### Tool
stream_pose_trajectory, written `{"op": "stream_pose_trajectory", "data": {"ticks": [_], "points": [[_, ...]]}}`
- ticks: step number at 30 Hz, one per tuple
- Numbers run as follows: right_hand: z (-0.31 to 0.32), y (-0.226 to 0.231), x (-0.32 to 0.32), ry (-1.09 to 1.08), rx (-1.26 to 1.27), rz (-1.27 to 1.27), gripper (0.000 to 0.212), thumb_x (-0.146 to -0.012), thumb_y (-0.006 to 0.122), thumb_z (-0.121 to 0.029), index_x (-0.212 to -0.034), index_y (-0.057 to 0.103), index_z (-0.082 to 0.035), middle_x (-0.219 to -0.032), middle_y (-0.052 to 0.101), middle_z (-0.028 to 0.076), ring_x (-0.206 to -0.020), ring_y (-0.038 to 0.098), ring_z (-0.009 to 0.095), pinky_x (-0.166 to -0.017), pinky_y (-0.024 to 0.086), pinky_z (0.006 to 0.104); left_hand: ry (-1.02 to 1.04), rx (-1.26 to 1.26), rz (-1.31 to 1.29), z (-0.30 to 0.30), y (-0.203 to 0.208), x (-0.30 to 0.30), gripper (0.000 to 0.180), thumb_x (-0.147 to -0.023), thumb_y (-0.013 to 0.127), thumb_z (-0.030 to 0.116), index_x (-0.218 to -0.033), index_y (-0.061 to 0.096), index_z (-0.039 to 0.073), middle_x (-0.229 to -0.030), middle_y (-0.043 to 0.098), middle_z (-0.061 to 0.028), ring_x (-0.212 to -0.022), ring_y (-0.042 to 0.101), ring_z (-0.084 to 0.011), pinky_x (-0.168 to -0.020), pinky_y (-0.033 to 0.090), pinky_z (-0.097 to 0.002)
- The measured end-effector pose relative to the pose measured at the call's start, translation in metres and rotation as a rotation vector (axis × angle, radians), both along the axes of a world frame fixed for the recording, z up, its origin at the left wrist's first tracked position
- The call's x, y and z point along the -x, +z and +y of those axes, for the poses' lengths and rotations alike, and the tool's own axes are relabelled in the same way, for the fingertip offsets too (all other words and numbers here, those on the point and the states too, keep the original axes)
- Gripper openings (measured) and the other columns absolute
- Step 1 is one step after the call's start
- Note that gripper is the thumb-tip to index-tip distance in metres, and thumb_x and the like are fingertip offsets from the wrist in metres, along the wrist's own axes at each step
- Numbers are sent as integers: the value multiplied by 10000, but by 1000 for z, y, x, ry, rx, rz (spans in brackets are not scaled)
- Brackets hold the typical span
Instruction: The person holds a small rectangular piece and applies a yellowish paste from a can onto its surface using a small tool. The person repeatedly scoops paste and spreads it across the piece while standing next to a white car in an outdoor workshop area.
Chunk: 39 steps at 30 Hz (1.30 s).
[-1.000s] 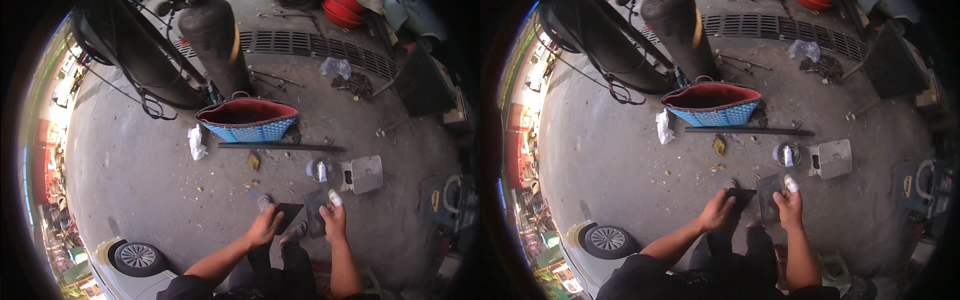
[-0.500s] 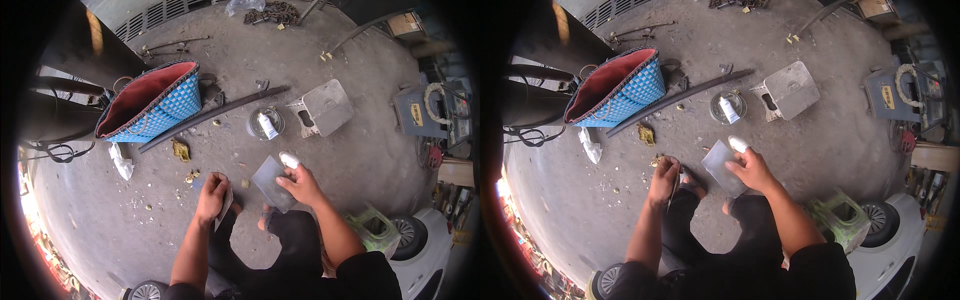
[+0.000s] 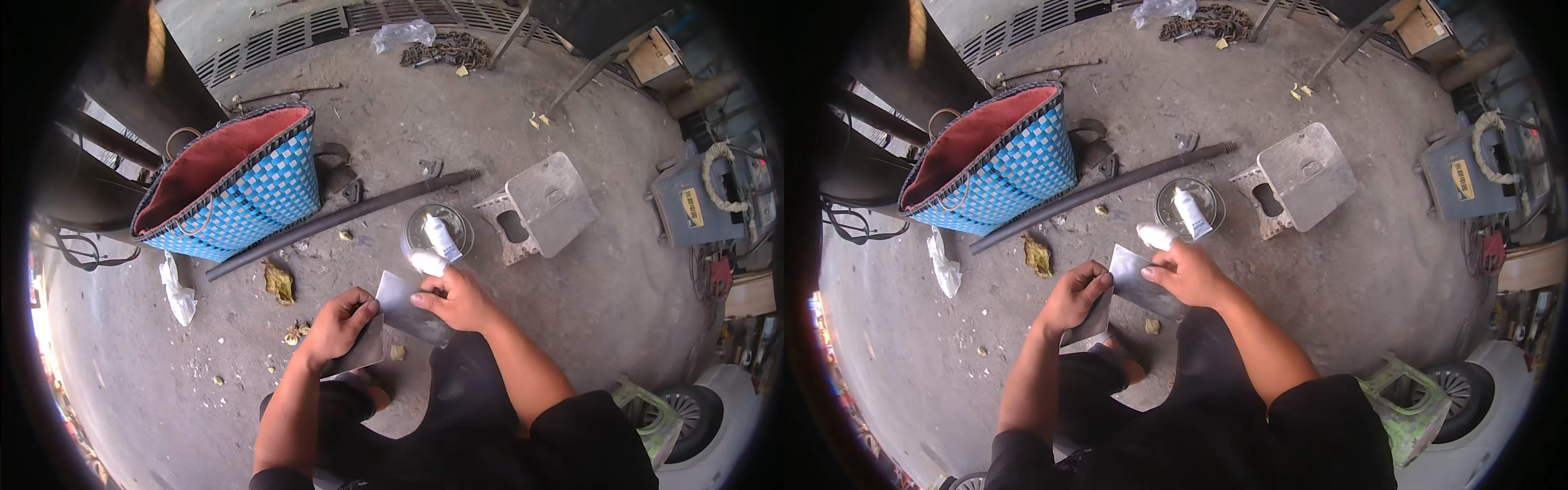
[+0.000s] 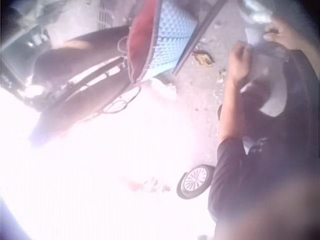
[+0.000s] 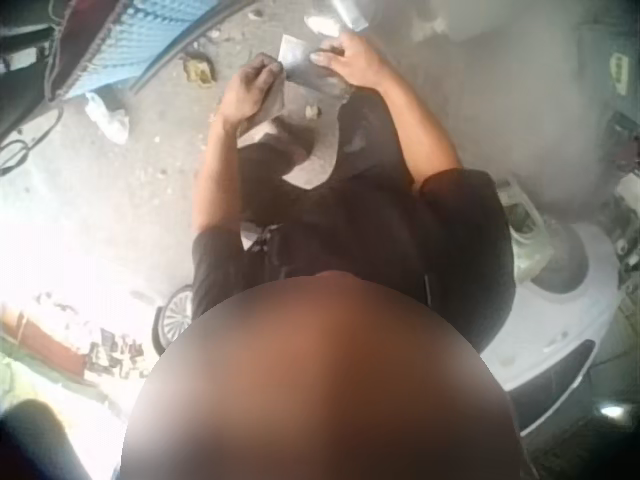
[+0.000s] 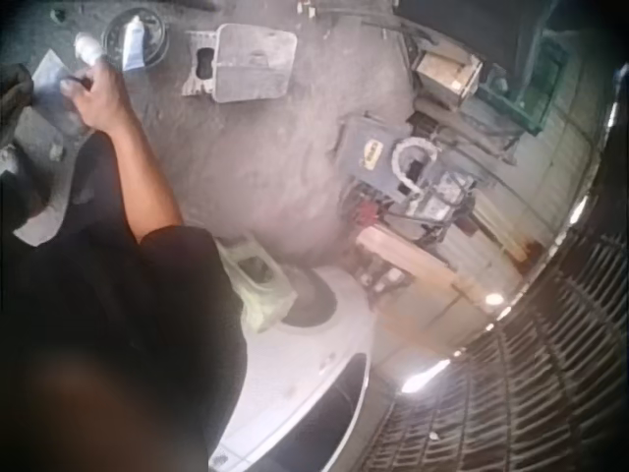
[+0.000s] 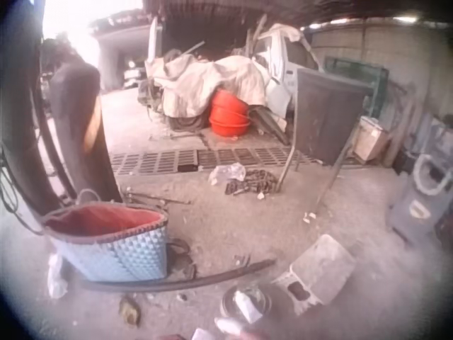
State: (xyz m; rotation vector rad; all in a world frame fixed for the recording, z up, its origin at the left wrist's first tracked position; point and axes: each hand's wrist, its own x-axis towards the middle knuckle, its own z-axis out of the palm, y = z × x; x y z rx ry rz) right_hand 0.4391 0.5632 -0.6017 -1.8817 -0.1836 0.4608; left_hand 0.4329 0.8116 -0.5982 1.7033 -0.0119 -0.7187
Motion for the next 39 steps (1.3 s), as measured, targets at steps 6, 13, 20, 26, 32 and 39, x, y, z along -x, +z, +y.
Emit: {"op": "stream_pose_trajectory", "data": {"ticks": [6, 13, 20, 26, 32, 39], "points": [[24, -6, 5, -115, -328, 42, 569, -913, 634, -127, -1394, 368, 19, -802, 595, 24, -709, 513, 67, -642, 438, 238, 137, 72, -89, 22, 11, 15, 190, -988, 538, 195, -974, 572, 9, -790, 592, -10, -757, 532, -90, -705, 454, -247], [27, -15, 0, -285, -403, -16, 447, -925, 580, -67, -1330, 407, 13, -924, 574, 14, -762, 481, 36, -664, 410, 208, 622, 479, 350, 31, 2, 23, 264, -985, 529, 312, -882, 551, 70, -614, 499, -4, -433, 431, -91, -372, 325, -230], [39, -20, 8, -317, -614, 56, 457, -888, 536, 3, -1330, 417, -16, -897, 533, 0, -770, 445, 40, -682, 380, 198, 827, 700, 483, 31, 0, 19, 505, -933, 451, 554, -1094, 549, 85, -887, 609, -80, -674, 572, -169, -495, 412, -269], [60, -5, 14, -316, -660, 155, 610, -870, 576, 3, -1413, 298, -16, -1102, 477, 57, -913, 530, 81, -783, 462, 242, 591, 1142, 379, 26, 20, 17, 763, -906, 417, 659, -1353, 450, 42, -1331, 518, -140, -1132, 548, -259, -832, 507, -379], [77, 2, 27, -196, -711, 34, 706, -880, 563, 9, -1469, 173, 0, -1145, 494, 107, -855, 590, 102, -740, 500, 248, 677, 1188, 362, 11, 30, 17, 708, -947, 399, 595, -1366, 439, 26, -1361, 503, -156, -1219, 519, -311, -1000, 451, -436], [86, -8, 27, -251, -482, -96, 701, -862, 664, -60, -1435, 272, 35, -1024, 527, 57, -776, 577, 77, -630, 487, 220, 657, 815, 273, 10, 23, 21, 601, -972, 408, 501, -1339, 463, 28, -1286, 558, -167, -1153, 567, -307, -1005, 448, -446]]}}
